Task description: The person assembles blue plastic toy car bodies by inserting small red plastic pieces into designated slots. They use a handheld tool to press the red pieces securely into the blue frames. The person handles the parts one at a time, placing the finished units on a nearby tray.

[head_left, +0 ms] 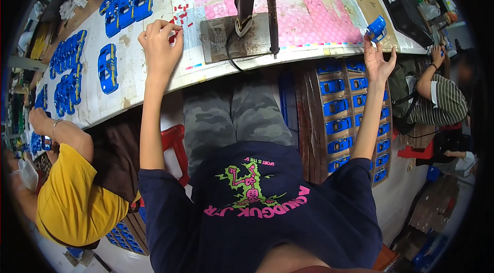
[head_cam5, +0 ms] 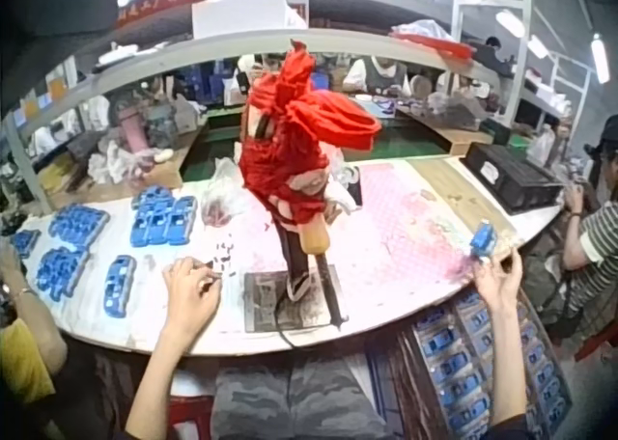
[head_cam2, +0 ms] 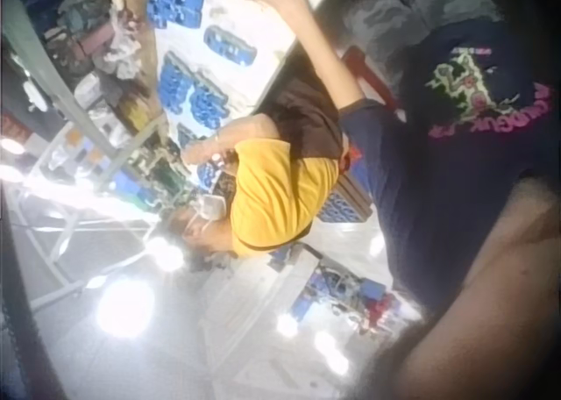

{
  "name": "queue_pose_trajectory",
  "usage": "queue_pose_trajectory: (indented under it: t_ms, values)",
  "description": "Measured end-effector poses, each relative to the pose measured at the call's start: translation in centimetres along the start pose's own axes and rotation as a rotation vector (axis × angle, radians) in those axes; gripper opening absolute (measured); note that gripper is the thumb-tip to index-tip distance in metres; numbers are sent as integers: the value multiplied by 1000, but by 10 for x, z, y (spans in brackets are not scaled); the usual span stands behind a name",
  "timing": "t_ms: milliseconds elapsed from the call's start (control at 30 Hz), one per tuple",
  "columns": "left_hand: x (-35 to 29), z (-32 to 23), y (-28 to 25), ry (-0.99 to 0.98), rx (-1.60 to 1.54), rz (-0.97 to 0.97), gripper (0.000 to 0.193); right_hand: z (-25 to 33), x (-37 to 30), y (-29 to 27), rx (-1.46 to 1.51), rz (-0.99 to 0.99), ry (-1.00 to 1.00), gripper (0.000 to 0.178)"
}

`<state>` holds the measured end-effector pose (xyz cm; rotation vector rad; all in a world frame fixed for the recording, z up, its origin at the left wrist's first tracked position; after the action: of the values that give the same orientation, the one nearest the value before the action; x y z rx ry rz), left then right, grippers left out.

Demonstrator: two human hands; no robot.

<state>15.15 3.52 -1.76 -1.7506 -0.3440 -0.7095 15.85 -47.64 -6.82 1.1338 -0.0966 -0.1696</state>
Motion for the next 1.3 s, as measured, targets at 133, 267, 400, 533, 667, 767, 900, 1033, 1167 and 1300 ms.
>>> queue_pose_trajectory:
  t_ms: [133,267,400,533,667,767,900,1033,1167,1300]
  values:
    - [-7,10,-3,-292,-378,-43,9,-18,-24,20,231,274,59,73]
    - [-24,-4,-19,-747,-1179,21,13,-29,-59,35,301,339,125,63]
    - [-37,-33,-45,-734,-1390,23,19,-48,-119,62,-158,344,-2,58]
    - [-44,-82,-67,-676,-1568,251,19,-82,-169,86,-440,380,78,79]
    - [-59,-129,-61,-532,-1754,540,13,-109,-209,106,-693,355,242,79]
    - [-65,-156,-53,-419,-1697,634,8,-128,-220,117,-670,509,310,76]
    - [-71,-172,-53,-383,-1711,675,6,-134,-216,134,-871,746,268,68]
    - [-77,-174,-52,-401,-1693,697,6,-135,-213,144,-912,840,207,66]
    - [-76,-170,-54,-361,-1554,662,7,-137,-211,151,-942,902,177,63]
    - [-70,-167,-59,-276,-1398,634,9,-137,-210,154,-942,963,112,62]
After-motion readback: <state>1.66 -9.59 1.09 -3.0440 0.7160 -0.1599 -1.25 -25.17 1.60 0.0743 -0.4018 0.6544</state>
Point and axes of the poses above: each hand's wrist, its own x-axis towards the middle knuckle, its own y-axis out of the palm, z = x × y, the point moved 5 cm from there along x, towards the middle knuckle, and after that the axes turned 5 degrees about x, right-handed, at the moved point
